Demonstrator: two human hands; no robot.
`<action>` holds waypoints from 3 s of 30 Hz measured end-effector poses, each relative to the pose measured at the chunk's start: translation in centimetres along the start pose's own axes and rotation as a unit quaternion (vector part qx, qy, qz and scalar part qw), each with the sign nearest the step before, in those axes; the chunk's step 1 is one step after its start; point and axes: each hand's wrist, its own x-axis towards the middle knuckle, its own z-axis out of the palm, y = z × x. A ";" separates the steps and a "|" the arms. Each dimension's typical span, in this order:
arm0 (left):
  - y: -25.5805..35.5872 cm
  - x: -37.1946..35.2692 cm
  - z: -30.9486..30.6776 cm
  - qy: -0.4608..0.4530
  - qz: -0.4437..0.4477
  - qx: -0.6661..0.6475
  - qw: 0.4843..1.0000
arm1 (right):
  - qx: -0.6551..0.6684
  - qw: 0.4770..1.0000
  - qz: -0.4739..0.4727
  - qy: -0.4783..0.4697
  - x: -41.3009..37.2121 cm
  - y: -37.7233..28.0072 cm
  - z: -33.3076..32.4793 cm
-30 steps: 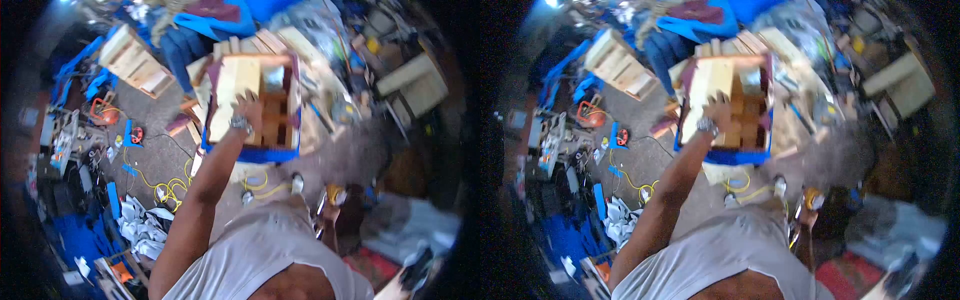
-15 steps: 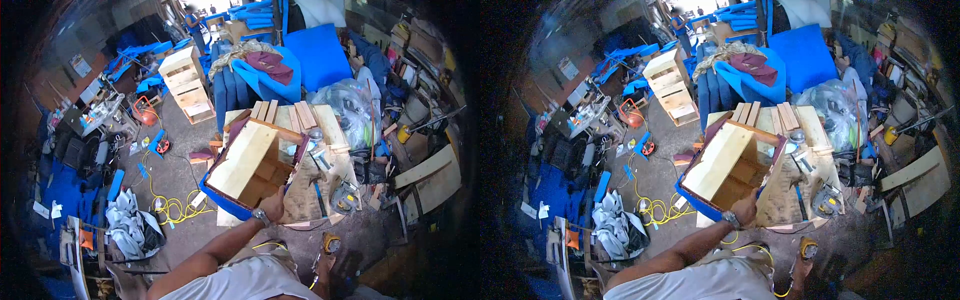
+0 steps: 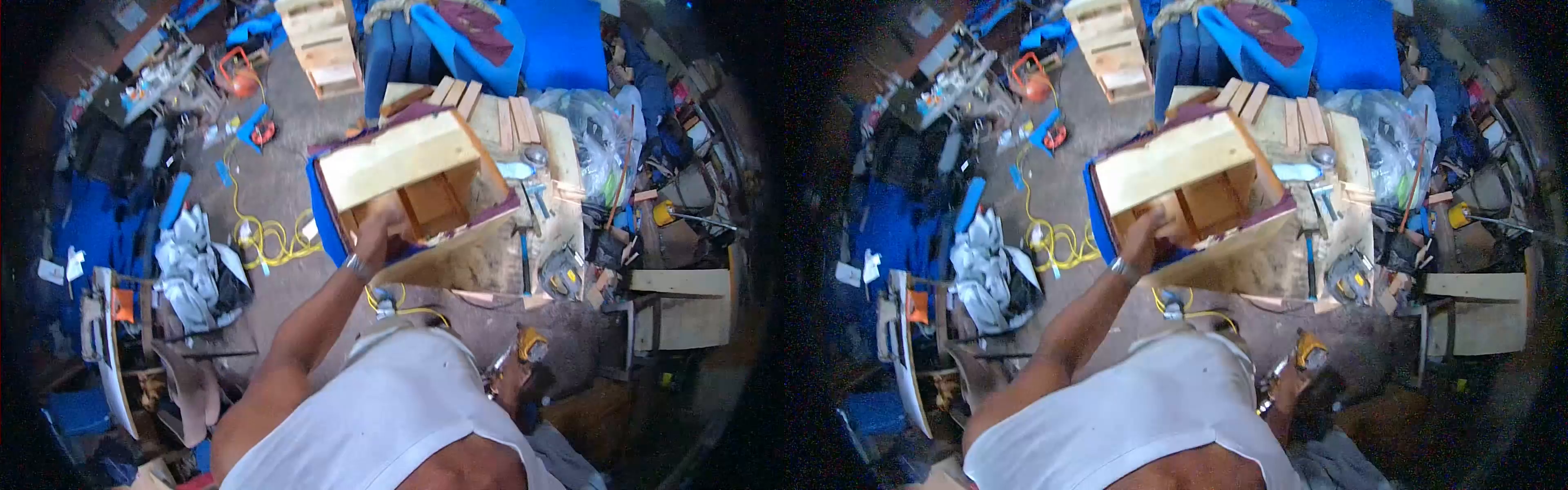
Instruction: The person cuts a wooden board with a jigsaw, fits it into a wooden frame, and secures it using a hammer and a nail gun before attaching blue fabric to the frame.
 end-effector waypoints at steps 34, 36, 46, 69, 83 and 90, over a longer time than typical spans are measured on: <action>6.6 12.1 1.5 0.168 0.061 -0.441 0.879 | -0.053 0.990 0.000 0.127 -11.5 1.3 -1.2; 7.1 11.7 1.5 0.158 0.070 -0.443 0.880 | -0.068 0.992 0.018 0.102 -9.9 0.5 -1.4; 0.9 15.3 -0.7 0.083 0.073 -0.469 0.876 | -0.106 0.991 0.067 0.040 -8.3 -3.9 -0.8; 2.0 12.5 -2.0 0.158 -0.028 -0.349 0.923 | -0.164 0.905 -0.321 -0.228 -6.2 -35.2 10.3; 1.6 12.6 -2.5 0.129 -0.019 -0.291 0.948 | -0.293 0.896 -0.309 -0.125 -5.2 -40.5 14.4; 1.9 12.1 -2.5 0.148 -0.038 -0.196 0.969 | -0.327 0.885 -0.278 -0.183 15.7 -27.3 12.5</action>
